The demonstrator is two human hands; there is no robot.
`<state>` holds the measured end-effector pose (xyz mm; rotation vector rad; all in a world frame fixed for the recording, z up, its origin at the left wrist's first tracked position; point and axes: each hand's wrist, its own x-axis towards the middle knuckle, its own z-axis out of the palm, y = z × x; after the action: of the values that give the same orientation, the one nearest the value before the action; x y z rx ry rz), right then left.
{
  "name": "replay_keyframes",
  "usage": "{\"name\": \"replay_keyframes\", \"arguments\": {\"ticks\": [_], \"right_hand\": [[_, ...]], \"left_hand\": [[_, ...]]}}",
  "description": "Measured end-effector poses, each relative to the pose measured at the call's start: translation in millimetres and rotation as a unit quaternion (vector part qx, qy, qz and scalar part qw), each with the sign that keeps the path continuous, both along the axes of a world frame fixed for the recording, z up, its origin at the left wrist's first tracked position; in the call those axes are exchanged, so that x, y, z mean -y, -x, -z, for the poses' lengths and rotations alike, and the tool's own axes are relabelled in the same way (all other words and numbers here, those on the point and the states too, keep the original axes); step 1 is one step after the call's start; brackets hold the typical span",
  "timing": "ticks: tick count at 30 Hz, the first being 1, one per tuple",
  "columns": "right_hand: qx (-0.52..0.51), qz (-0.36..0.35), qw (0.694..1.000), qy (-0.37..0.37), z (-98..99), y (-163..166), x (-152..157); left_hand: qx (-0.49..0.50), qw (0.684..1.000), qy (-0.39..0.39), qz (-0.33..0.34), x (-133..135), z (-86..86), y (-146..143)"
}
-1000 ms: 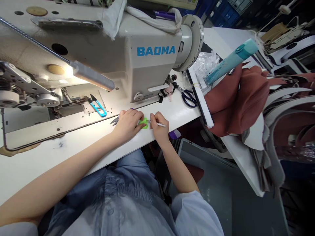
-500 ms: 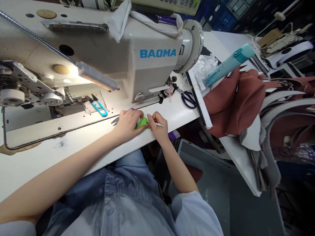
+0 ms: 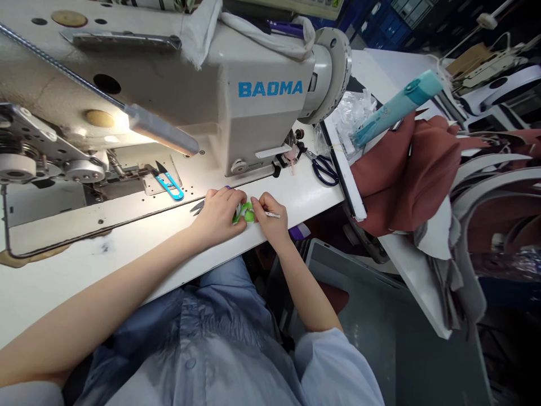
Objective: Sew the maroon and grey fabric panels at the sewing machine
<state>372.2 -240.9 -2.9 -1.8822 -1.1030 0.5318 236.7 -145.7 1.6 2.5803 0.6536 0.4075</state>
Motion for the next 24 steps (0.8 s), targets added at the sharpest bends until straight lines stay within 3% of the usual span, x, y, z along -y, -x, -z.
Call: {"name": "replay_keyframes", "arguments": {"ticks": [24], "right_hand": [[0.046,0.006,0.999,0.008,3.6,0.3,0.0]], "left_hand": [[-0.044,0.997,-0.052,0.033,-2.1,0.8,-0.9]]}}
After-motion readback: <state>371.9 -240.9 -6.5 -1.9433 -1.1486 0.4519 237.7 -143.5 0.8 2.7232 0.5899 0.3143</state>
